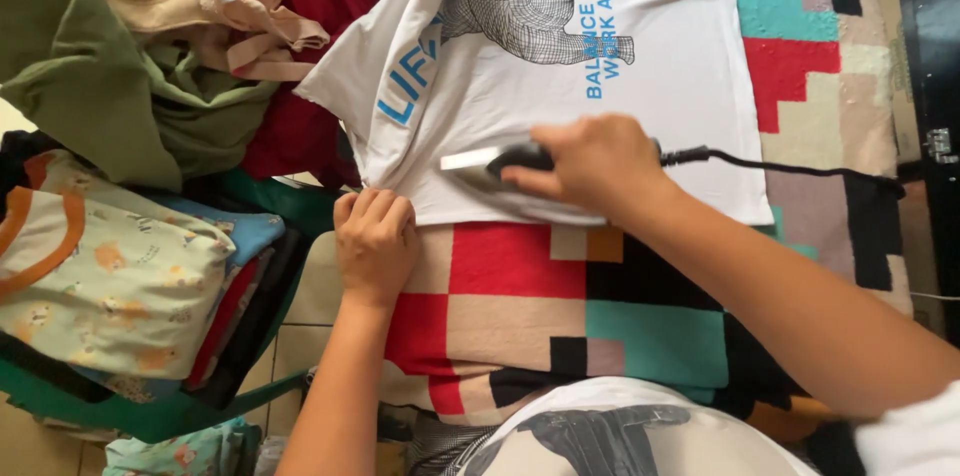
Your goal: Ironing a white t-shirt on a patterned mat and then folding it.
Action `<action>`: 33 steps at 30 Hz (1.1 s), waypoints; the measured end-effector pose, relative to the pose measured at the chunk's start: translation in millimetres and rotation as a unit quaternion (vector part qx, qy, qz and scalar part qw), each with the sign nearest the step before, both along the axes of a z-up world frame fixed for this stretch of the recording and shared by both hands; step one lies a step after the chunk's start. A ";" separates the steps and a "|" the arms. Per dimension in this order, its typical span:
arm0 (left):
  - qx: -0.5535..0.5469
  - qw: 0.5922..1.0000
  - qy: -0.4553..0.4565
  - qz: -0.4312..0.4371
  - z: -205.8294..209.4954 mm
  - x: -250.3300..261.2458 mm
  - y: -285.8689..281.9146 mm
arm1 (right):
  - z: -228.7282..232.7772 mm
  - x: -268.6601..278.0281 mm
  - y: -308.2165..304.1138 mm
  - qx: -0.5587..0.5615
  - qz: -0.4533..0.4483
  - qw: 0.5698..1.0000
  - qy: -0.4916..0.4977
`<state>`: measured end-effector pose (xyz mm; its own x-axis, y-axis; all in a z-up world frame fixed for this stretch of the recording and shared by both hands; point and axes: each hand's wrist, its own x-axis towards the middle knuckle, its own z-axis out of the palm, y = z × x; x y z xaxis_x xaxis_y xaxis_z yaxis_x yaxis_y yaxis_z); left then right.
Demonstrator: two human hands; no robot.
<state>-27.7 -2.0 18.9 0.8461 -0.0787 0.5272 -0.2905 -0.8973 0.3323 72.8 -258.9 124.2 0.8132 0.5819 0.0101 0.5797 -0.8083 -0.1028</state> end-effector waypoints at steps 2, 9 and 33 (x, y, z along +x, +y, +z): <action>0.001 1.000 -0.002 0.003 0.2 -1.4 -1.6 | -6.5 3.6 -3.3 0.005 0.024 1.000 -0.009; 0.030 0.999 0.005 0.022 9.6 3.6 -3.6 | -3.7 32.4 6.0 -0.137 -0.070 0.985 0.079; -0.069 0.992 -0.083 0.063 -2.0 0.1 -1.4 | -26.2 50.6 11.7 0.044 0.020 0.999 0.018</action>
